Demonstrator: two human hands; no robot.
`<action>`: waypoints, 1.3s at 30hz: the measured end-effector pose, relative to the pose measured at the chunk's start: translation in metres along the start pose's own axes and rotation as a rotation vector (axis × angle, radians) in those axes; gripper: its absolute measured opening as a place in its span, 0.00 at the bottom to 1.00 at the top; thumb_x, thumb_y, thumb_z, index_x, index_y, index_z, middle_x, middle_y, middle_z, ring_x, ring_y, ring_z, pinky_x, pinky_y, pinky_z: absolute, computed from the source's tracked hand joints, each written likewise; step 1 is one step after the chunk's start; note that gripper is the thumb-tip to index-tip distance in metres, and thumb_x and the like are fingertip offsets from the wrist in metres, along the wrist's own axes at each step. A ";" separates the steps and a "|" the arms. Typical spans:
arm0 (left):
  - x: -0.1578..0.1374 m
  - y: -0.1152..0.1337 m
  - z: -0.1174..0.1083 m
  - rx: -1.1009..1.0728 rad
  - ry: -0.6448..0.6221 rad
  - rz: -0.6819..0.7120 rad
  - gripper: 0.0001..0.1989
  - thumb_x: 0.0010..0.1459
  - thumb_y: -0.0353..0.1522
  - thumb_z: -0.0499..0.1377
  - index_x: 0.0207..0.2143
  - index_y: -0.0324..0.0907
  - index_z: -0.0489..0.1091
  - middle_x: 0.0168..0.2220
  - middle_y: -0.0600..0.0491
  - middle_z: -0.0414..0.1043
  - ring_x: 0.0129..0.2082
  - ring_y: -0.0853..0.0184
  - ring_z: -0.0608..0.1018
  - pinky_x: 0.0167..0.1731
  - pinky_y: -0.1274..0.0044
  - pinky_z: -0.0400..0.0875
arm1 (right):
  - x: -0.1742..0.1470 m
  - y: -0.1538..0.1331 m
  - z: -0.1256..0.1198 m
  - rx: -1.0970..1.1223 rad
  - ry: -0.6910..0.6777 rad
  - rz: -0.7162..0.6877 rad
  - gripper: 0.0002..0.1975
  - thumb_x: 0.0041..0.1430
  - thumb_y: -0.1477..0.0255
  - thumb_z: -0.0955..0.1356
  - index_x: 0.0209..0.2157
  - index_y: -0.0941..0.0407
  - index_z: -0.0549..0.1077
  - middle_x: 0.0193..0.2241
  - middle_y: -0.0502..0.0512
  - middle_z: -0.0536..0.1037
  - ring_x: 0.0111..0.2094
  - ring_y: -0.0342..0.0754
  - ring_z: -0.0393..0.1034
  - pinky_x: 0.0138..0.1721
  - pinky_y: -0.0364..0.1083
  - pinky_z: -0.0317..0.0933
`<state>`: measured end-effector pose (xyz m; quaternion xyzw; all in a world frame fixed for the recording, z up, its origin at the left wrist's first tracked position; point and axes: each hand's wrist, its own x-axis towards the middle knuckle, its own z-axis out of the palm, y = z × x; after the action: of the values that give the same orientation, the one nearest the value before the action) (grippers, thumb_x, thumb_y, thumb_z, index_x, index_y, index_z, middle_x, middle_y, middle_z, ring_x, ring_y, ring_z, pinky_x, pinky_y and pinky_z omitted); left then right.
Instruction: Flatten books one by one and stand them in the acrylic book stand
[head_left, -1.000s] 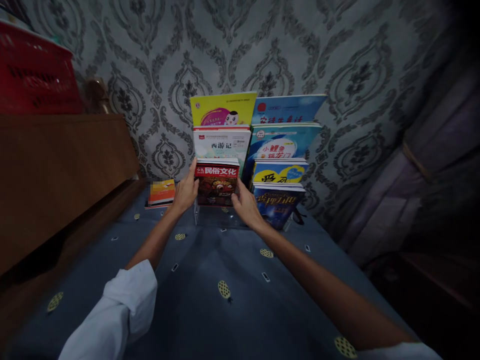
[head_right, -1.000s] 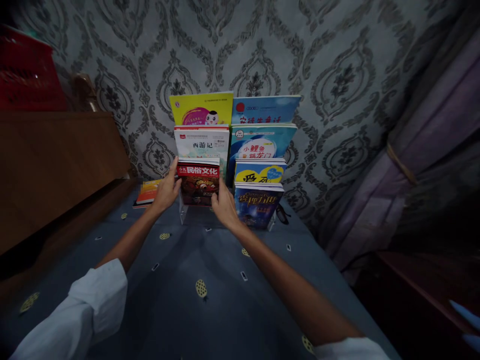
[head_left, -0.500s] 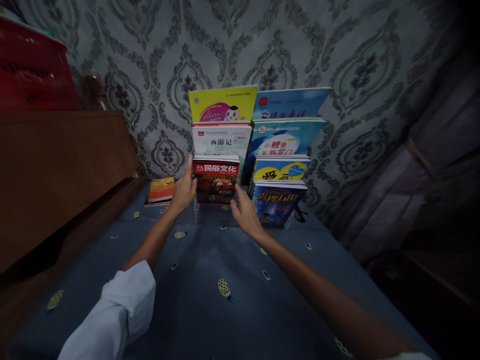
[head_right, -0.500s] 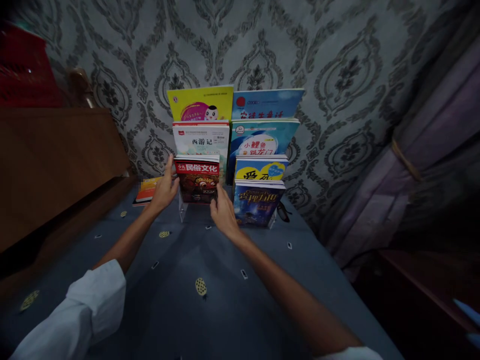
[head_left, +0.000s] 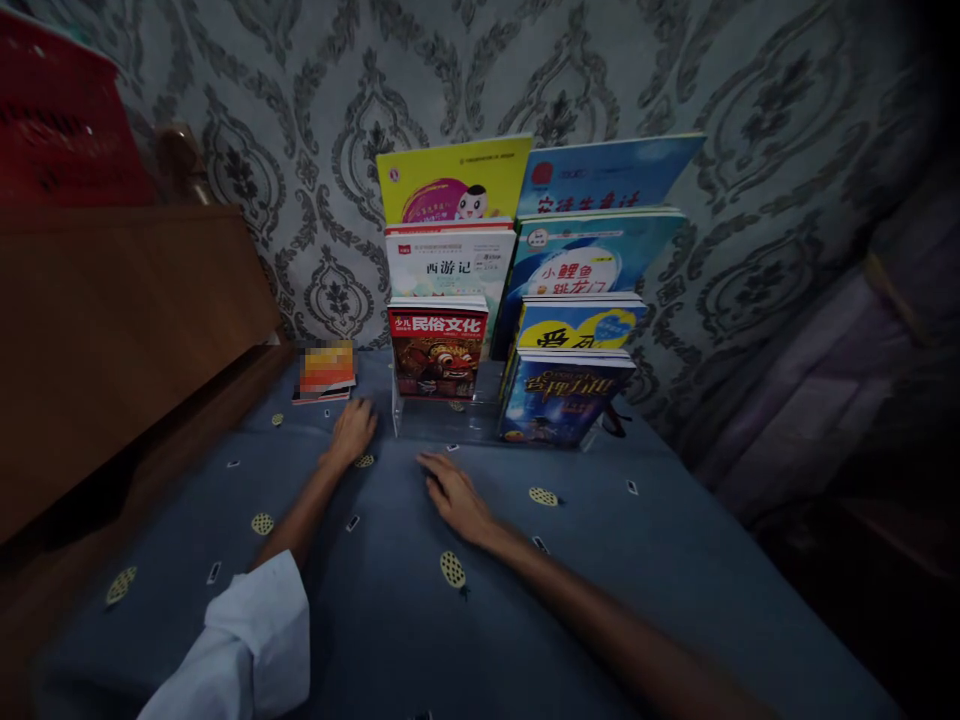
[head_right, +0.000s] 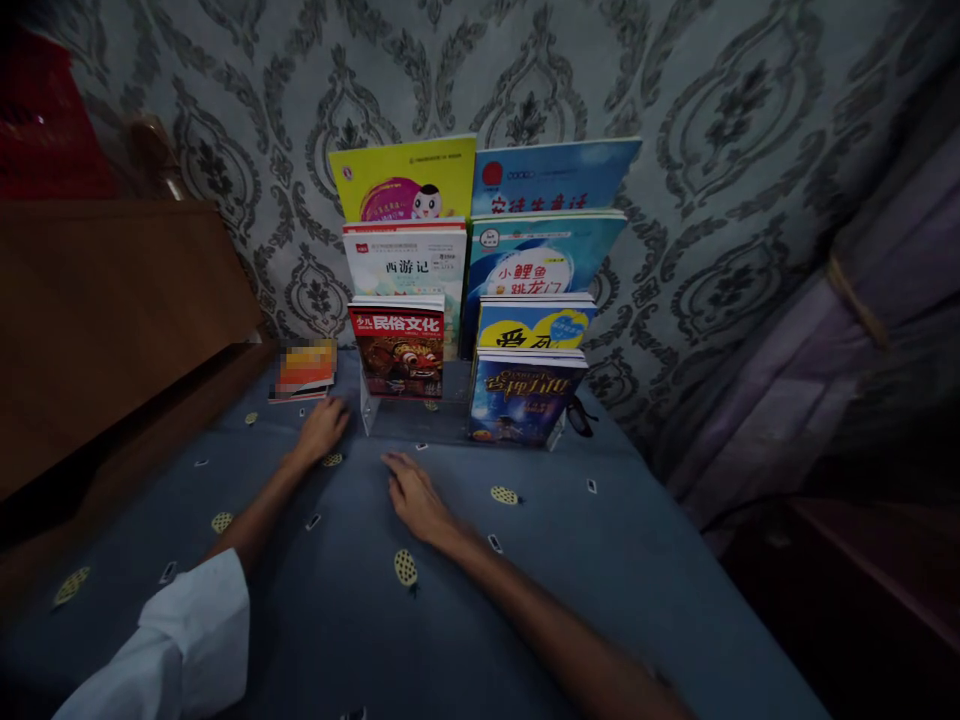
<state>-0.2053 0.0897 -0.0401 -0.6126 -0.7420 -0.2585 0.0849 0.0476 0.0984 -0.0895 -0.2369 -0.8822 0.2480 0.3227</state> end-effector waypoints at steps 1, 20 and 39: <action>-0.005 -0.005 0.005 0.019 -0.018 -0.017 0.13 0.66 0.32 0.52 0.48 0.39 0.71 0.50 0.39 0.74 0.50 0.52 0.77 0.51 0.64 0.71 | -0.003 0.000 0.003 -0.002 -0.013 -0.013 0.22 0.64 0.77 0.61 0.59 0.53 0.70 0.60 0.62 0.72 0.62 0.54 0.65 0.60 0.61 0.63; 0.060 -0.038 0.002 0.395 -0.112 -0.228 0.19 0.65 0.31 0.51 0.56 0.35 0.65 0.57 0.34 0.67 0.58 0.48 0.68 0.55 0.61 0.62 | -0.010 0.000 0.007 -0.062 0.039 -0.138 0.18 0.64 0.77 0.63 0.52 0.52 0.75 0.55 0.61 0.76 0.60 0.55 0.68 0.59 0.62 0.65; 0.107 -0.063 0.009 0.483 -0.266 -0.284 0.19 0.68 0.30 0.45 0.54 0.32 0.66 0.52 0.31 0.72 0.54 0.50 0.75 0.51 0.63 0.68 | -0.007 -0.004 -0.001 -0.042 0.023 -0.133 0.17 0.65 0.78 0.62 0.51 0.53 0.75 0.54 0.61 0.76 0.60 0.54 0.67 0.58 0.59 0.67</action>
<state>-0.2888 0.1797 -0.0179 -0.4936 -0.8647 -0.0012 0.0933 0.0520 0.0913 -0.0893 -0.1875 -0.8972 0.2048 0.3434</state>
